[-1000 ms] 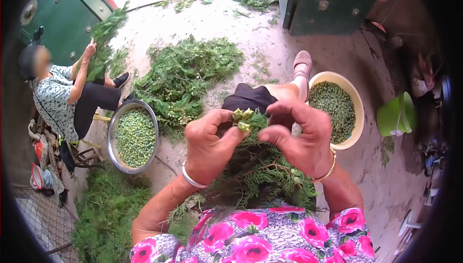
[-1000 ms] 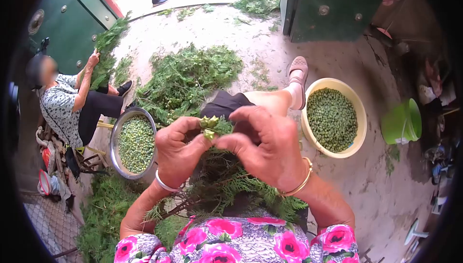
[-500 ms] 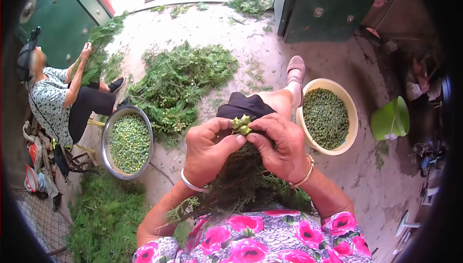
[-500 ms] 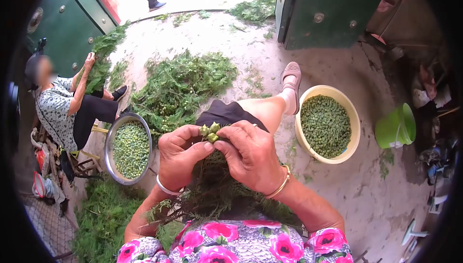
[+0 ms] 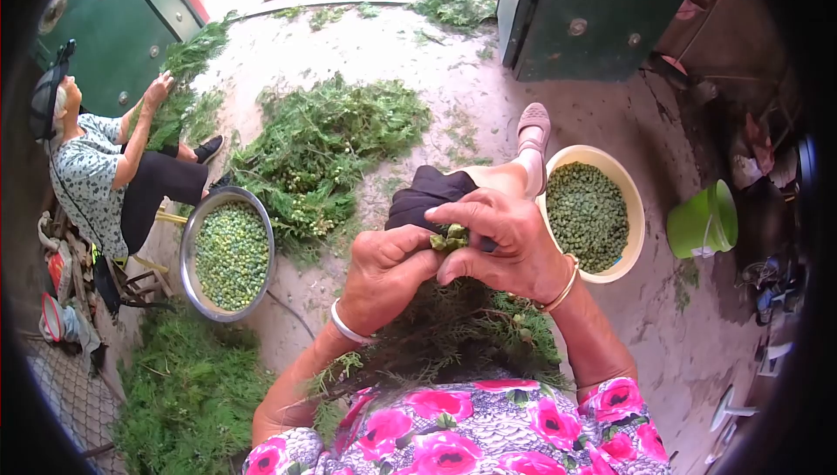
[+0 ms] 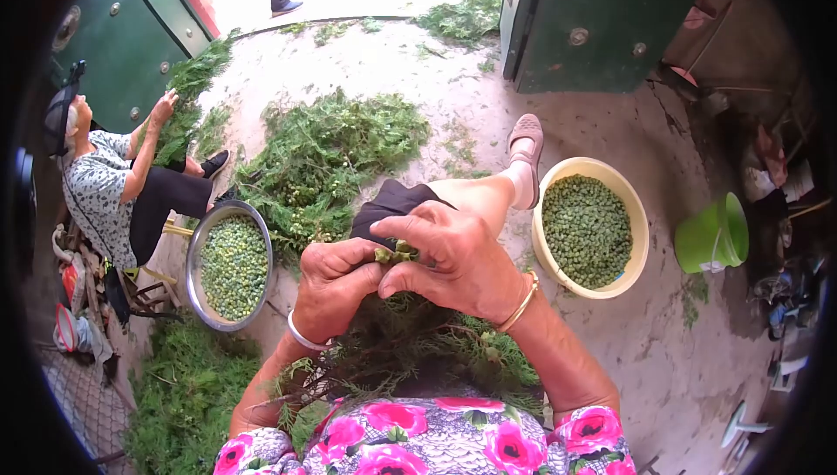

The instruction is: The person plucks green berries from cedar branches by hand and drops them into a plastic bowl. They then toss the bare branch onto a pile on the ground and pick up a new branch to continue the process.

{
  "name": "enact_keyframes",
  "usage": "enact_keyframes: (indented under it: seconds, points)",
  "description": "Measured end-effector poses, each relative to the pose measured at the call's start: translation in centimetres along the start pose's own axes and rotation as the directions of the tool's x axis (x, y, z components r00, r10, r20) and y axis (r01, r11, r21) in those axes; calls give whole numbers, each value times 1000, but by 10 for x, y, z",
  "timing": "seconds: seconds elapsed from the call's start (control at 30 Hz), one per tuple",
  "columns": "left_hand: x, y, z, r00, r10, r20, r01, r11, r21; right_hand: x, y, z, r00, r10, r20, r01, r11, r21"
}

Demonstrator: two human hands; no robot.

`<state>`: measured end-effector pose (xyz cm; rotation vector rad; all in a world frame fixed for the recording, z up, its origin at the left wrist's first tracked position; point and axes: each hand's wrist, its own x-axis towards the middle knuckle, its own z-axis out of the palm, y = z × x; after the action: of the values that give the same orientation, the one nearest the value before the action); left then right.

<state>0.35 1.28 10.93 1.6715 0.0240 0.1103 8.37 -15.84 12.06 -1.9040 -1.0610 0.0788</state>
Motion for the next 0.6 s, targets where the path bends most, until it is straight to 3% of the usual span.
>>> enact_keyframes:
  seconds: [0.07, 0.23, 0.3, 0.33, 0.4, 0.47, 0.53, 0.57, 0.6]
  points:
    - [3, -2, -5, 992, 107, 71, -119, 974, 192, 1, 8, 8, 978, -201, -60, 200, 980, -23]
    - [3, -7, -2, 990, 133, 39, -139, 957, 256, -1, 4, 12, 995, -95, -26, 96, 994, 48]
    - [3, -9, 0, 990, 133, 38, -138, 952, 274, -6, 5, 20, 969, 249, -2, -223, 871, 437]
    - [3, -9, 2, 994, 113, 11, -113, 970, 217, -5, 4, 21, 968, 253, -1, -227, 870, 438]
    - [2, -10, 4, 996, 88, -14, -85, 984, 156, -3, 1, 21, 921, 386, 46, -334, 723, 604]
    - [1, -10, 3, 995, 102, -20, -100, 993, 63, -3, 3, 21, 920, 389, 53, -333, 701, 630]
    - [0, -9, 3, 996, 88, -21, -87, 995, 49, -2, 9, 19, 882, 465, 71, -386, 629, 675]
    - [-1, -9, 3, 997, 75, -23, -74, 997, 35, -2, 16, 20, 854, 512, 94, -395, 519, 758]
    - [-1, -9, 4, 997, 75, -19, -74, 997, 35, -4, 19, 20, 853, 514, 91, -394, 519, 759]
